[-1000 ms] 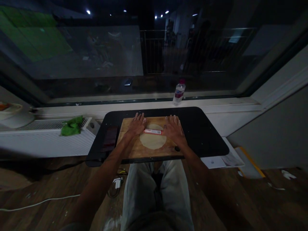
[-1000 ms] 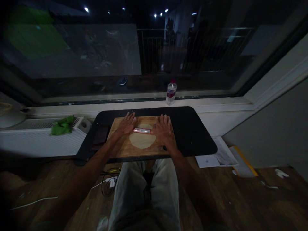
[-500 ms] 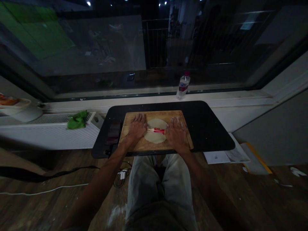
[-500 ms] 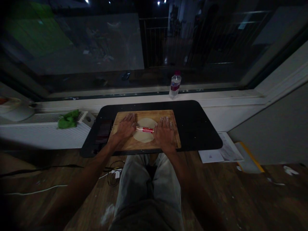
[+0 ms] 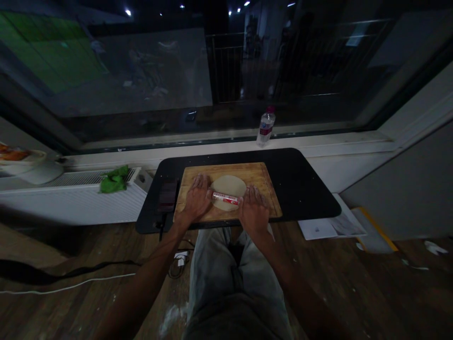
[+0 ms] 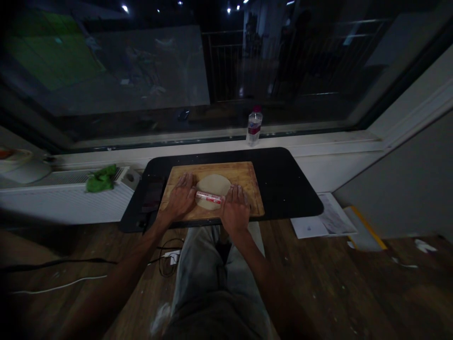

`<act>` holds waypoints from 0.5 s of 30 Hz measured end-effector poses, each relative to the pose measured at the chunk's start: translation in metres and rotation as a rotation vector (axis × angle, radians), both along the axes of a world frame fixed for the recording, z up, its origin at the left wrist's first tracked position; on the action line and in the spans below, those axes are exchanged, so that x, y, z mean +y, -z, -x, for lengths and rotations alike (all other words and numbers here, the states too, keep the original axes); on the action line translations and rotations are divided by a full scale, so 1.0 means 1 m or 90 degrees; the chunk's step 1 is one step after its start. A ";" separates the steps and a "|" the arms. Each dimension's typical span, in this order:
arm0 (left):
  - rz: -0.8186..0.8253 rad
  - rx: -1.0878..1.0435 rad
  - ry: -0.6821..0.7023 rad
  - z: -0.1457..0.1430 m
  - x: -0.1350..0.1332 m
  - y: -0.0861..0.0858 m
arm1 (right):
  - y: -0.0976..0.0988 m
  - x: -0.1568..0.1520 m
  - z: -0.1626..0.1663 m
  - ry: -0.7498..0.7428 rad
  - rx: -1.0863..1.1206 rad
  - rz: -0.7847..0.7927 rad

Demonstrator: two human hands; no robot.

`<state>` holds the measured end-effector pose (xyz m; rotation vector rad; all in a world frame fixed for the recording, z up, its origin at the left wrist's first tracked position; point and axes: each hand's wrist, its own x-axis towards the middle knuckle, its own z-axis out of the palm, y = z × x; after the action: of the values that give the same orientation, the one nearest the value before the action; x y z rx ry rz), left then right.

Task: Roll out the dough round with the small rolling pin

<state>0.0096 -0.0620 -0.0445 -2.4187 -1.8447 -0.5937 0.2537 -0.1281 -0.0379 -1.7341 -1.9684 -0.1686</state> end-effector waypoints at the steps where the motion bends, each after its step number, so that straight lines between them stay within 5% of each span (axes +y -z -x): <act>1: -0.001 -0.006 0.001 0.001 -0.002 0.001 | 0.000 -0.005 0.002 0.005 -0.004 0.007; 15: -0.035 -0.053 0.039 0.011 -0.021 0.009 | 0.004 -0.042 0.012 -0.026 0.009 -0.027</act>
<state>-0.0013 -0.0827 -0.0533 -2.4583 -1.7635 -0.7504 0.2421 -0.1696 -0.0414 -1.6623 -1.9745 -0.1828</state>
